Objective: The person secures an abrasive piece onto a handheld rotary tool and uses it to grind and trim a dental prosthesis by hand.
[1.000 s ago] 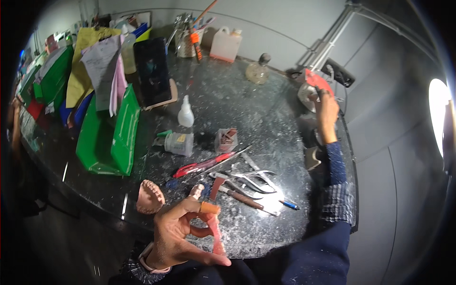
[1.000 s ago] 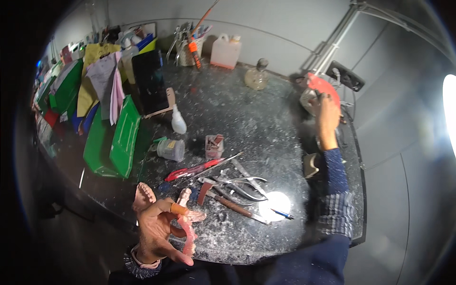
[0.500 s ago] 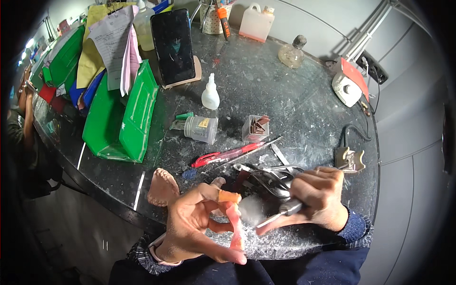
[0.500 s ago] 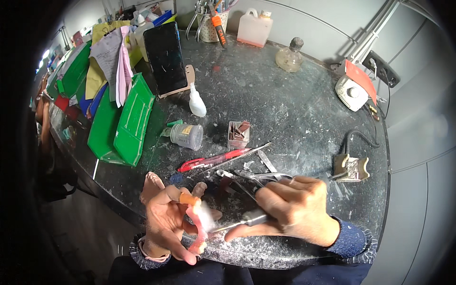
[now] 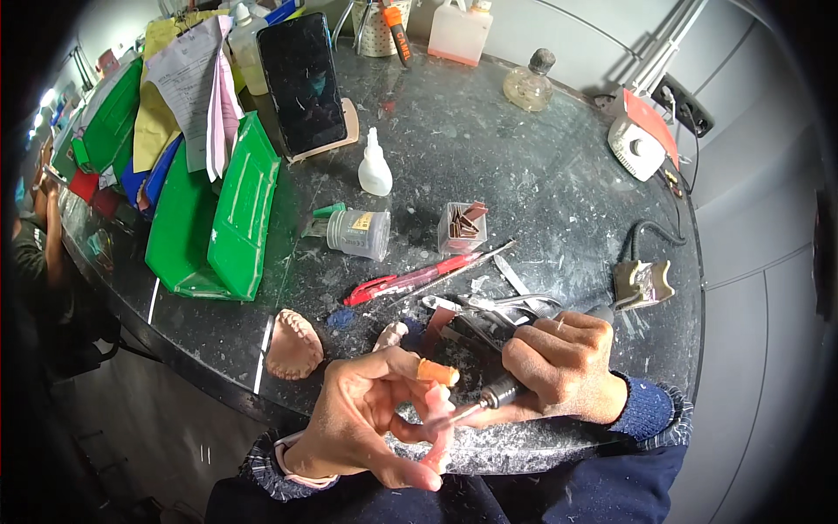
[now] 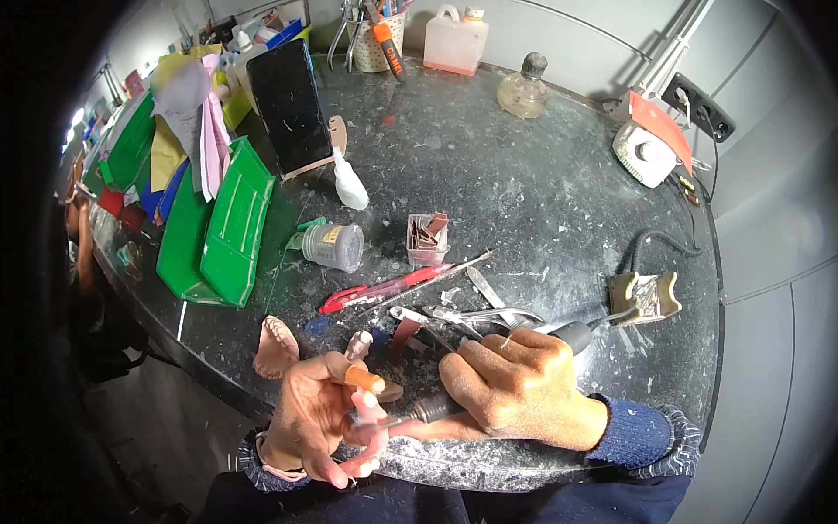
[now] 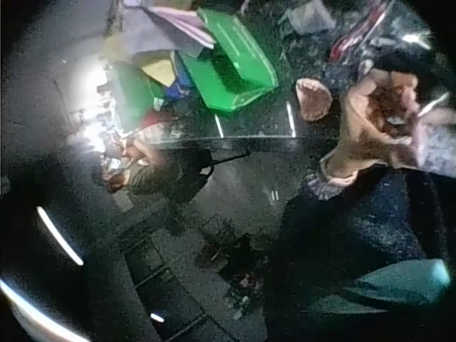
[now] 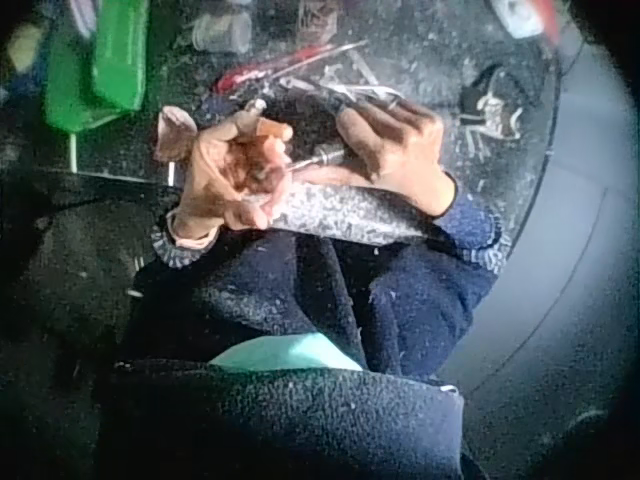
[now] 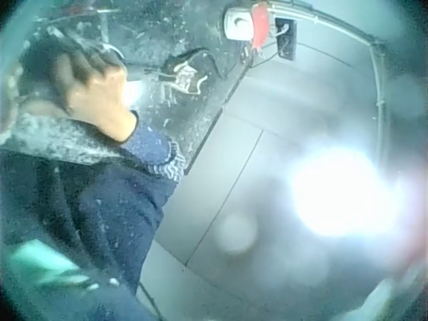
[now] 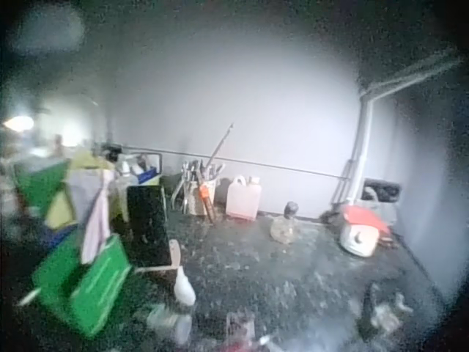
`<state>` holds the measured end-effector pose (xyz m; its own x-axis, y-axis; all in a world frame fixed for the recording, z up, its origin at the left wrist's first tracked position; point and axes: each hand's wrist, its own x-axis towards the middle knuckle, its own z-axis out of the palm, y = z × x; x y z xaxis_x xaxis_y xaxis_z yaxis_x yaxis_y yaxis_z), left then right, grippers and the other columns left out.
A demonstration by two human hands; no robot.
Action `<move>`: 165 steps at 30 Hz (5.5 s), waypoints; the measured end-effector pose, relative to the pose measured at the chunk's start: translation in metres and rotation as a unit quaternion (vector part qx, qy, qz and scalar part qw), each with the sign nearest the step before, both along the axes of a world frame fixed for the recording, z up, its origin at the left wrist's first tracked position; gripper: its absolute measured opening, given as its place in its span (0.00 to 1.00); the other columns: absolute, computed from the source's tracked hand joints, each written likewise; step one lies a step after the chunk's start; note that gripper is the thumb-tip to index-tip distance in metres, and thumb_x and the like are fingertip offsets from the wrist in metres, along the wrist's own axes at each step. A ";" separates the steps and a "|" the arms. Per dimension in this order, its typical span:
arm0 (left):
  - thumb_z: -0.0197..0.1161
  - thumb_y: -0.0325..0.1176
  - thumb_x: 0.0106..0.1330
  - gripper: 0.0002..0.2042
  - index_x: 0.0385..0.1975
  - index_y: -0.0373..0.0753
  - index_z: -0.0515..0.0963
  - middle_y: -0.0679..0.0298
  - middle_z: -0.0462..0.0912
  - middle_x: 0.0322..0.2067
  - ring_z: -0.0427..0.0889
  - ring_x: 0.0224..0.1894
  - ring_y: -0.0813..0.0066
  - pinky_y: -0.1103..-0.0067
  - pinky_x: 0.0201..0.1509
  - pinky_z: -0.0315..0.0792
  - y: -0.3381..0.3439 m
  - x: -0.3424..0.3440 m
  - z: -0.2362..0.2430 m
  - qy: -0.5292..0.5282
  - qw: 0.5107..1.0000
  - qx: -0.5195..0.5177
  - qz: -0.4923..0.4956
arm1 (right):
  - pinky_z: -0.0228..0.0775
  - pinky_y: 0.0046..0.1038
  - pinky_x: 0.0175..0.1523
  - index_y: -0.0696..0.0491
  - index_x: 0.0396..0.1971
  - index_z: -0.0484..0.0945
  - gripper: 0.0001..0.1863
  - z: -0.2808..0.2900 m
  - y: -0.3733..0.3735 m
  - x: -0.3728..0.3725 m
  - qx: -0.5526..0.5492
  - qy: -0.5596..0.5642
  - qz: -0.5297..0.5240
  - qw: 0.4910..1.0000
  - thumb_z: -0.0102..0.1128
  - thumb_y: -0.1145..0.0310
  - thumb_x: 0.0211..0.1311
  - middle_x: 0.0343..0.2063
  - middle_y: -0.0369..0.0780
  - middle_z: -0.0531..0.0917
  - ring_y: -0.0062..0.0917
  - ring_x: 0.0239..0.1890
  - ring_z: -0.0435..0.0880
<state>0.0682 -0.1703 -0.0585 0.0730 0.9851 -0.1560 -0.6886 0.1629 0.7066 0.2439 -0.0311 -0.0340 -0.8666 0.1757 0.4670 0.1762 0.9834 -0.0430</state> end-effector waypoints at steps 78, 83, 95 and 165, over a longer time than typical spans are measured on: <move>0.80 0.28 0.34 0.20 0.33 0.46 0.84 0.75 0.72 0.25 0.79 0.25 0.84 0.94 0.26 0.74 -0.011 0.002 -0.002 0.634 0.588 0.418 0.278 | 0.59 0.23 0.18 0.53 0.16 0.70 0.31 0.017 -0.011 0.010 -0.051 -0.131 0.031 0.990 0.65 0.37 0.31 0.15 0.35 0.73 0.22 0.13 0.73; 0.79 0.26 0.35 0.20 0.33 0.46 0.84 0.75 0.71 0.23 0.78 0.24 0.85 0.95 0.25 0.73 -0.003 0.002 -0.009 0.622 0.585 0.434 0.286 | 0.57 0.22 0.17 0.53 0.16 0.70 0.33 0.010 -0.006 0.007 -0.042 -0.124 0.028 0.991 0.64 0.33 0.33 0.14 0.34 0.72 0.22 0.13 0.72; 0.65 0.13 0.46 0.14 0.35 0.32 0.81 0.68 0.70 0.21 0.78 0.26 0.77 0.85 0.31 0.80 0.000 -0.010 -0.001 0.615 0.607 0.459 0.205 | 0.55 0.24 0.17 0.53 0.16 0.69 0.34 0.004 -0.008 0.009 -0.013 -0.148 0.043 0.988 0.62 0.34 0.29 0.14 0.34 0.69 0.22 0.12 0.70; 0.74 0.28 0.43 0.21 0.29 0.36 0.64 0.62 0.71 0.34 0.78 0.32 0.74 0.88 0.22 0.70 -0.023 -0.005 -0.025 0.520 0.620 0.524 0.265 | 0.55 0.18 0.15 0.49 0.09 0.65 0.36 0.010 -0.007 0.007 -0.037 -0.010 0.079 0.996 0.54 0.26 0.40 0.08 0.30 0.63 0.16 0.10 0.67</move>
<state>0.0633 -0.1928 -0.0834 0.0929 0.4276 0.8992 0.4664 -0.8166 0.3401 0.2504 -0.0385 -0.0237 -0.8956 0.0694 0.4394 0.0205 0.9932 -0.1150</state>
